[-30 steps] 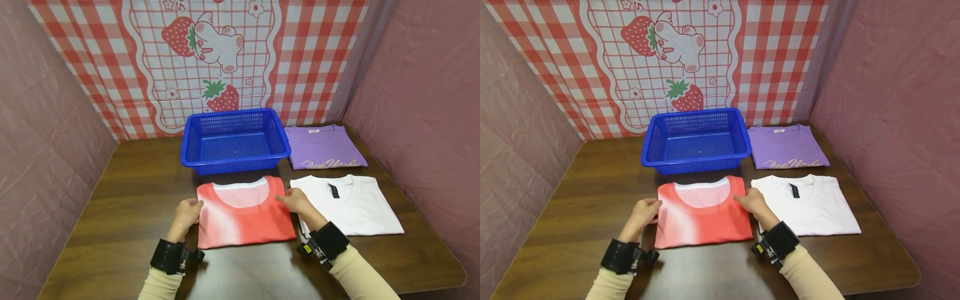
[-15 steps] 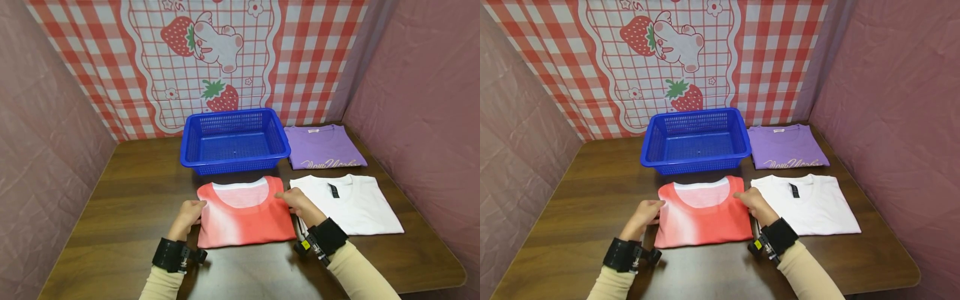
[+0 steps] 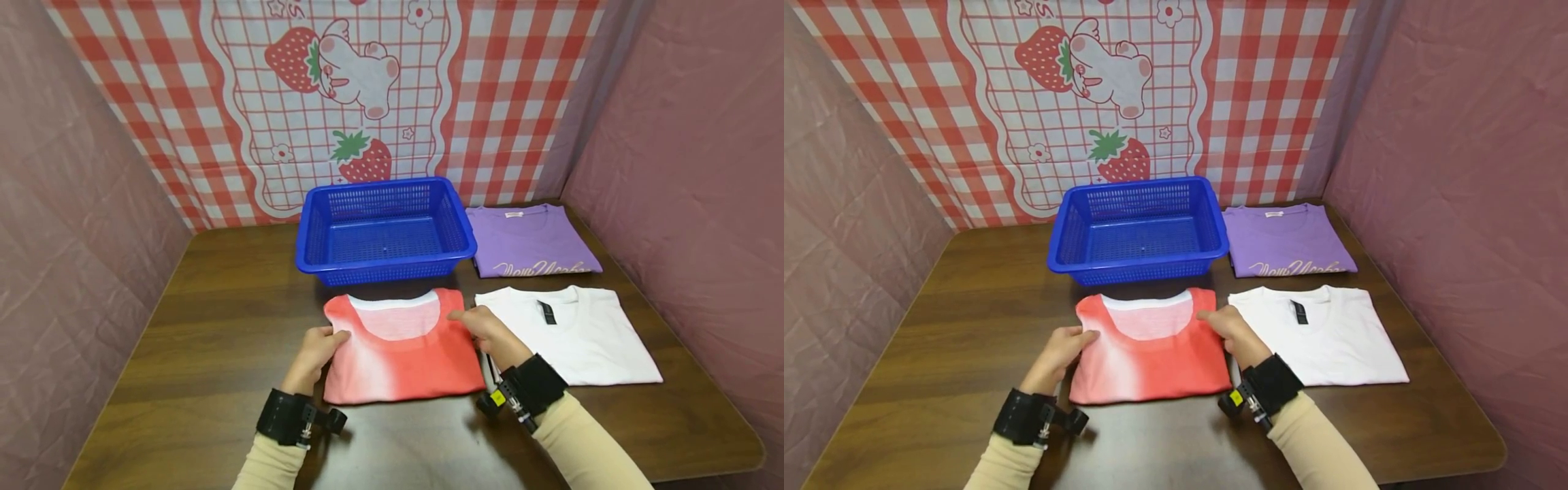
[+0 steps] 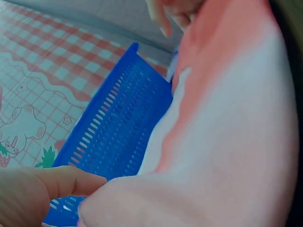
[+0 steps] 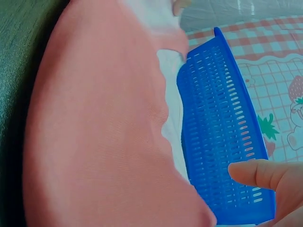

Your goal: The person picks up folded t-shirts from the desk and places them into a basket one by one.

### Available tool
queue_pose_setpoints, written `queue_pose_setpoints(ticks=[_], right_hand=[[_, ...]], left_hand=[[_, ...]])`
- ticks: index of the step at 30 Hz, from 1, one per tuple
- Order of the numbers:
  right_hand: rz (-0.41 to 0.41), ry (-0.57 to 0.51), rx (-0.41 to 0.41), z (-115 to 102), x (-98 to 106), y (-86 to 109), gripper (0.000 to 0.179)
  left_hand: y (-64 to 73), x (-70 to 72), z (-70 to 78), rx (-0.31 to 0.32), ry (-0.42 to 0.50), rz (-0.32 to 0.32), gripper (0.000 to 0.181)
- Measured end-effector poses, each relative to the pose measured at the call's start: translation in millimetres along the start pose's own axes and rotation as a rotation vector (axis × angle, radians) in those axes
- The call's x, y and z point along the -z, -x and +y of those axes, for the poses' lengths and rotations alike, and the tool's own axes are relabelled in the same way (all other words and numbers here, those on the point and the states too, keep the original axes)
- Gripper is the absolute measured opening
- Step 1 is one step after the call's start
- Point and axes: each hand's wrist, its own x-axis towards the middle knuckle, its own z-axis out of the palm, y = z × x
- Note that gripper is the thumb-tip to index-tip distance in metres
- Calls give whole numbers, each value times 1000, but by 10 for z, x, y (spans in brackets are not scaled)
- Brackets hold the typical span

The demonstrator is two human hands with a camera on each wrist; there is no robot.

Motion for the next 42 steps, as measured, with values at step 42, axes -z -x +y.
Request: queue_pose_setpoints(ticks=[42], right_hand=[[-159,-165,-121,-102,86,-474,31]], left_hand=[[-496,5,48,181,177,-152,20]])
